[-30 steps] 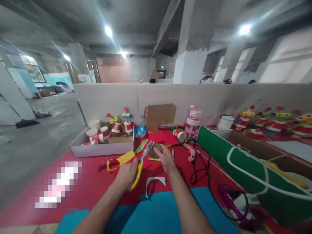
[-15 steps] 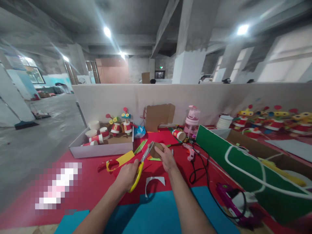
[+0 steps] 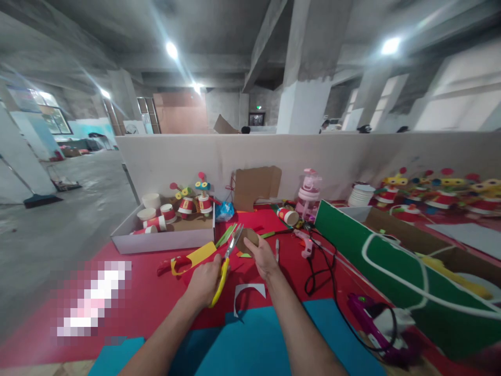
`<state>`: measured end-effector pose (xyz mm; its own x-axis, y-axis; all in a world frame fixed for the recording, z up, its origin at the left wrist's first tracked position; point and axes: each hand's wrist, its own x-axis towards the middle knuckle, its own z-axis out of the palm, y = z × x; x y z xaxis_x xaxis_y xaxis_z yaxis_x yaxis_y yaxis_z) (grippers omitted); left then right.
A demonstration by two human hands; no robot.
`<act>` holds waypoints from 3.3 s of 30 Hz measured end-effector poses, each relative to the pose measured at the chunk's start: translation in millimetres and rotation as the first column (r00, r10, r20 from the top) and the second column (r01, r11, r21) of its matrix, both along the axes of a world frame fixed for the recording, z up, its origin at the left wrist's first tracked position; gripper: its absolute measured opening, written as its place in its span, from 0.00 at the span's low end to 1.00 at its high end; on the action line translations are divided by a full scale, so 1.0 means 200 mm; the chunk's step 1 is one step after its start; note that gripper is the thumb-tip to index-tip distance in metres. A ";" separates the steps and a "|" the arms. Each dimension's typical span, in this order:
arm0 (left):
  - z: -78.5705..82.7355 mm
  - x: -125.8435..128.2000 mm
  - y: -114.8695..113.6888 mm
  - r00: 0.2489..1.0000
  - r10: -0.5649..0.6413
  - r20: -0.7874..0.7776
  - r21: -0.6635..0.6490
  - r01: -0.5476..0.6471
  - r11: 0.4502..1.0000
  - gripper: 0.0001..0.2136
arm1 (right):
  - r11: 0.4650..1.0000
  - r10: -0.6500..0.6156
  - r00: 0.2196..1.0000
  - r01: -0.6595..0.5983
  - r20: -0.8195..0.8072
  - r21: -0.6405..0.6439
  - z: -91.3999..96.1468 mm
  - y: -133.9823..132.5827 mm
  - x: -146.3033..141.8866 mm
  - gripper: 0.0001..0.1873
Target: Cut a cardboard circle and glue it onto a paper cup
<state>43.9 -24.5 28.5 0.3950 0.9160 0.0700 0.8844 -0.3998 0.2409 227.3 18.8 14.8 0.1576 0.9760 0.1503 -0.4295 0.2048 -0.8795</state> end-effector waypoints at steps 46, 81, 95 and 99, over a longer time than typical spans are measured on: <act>0.10 -0.01 -0.06 0.993 -0.107 -0.058 -0.017 0.107 0.994 0.14 | 0.992 0.124 0.946 -0.118 0.301 -0.039 0.05 -0.04 0.20 0.19; 0.09 -0.02 -0.05 0.991 -0.085 -0.100 -0.006 0.085 0.996 0.13 | 0.992 0.116 0.958 -0.125 0.263 0.017 0.04 -0.03 0.15 0.17; 0.07 -0.04 -0.03 0.992 -0.079 -0.103 0.000 0.080 0.997 0.12 | 0.995 0.090 0.967 -0.096 0.239 0.011 0.02 -0.01 0.18 0.20; 0.06 -0.04 -0.01 0.992 -0.075 -0.097 0.007 0.076 0.997 0.13 | 0.991 0.122 0.948 -0.133 0.294 0.016 0.04 -0.02 0.17 0.17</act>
<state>35.8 -27.2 40.6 0.4688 0.8825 0.0382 0.8703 -0.4688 0.1510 262.3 14.3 22.6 -0.0238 0.9784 0.2056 -0.1798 0.1981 -0.9635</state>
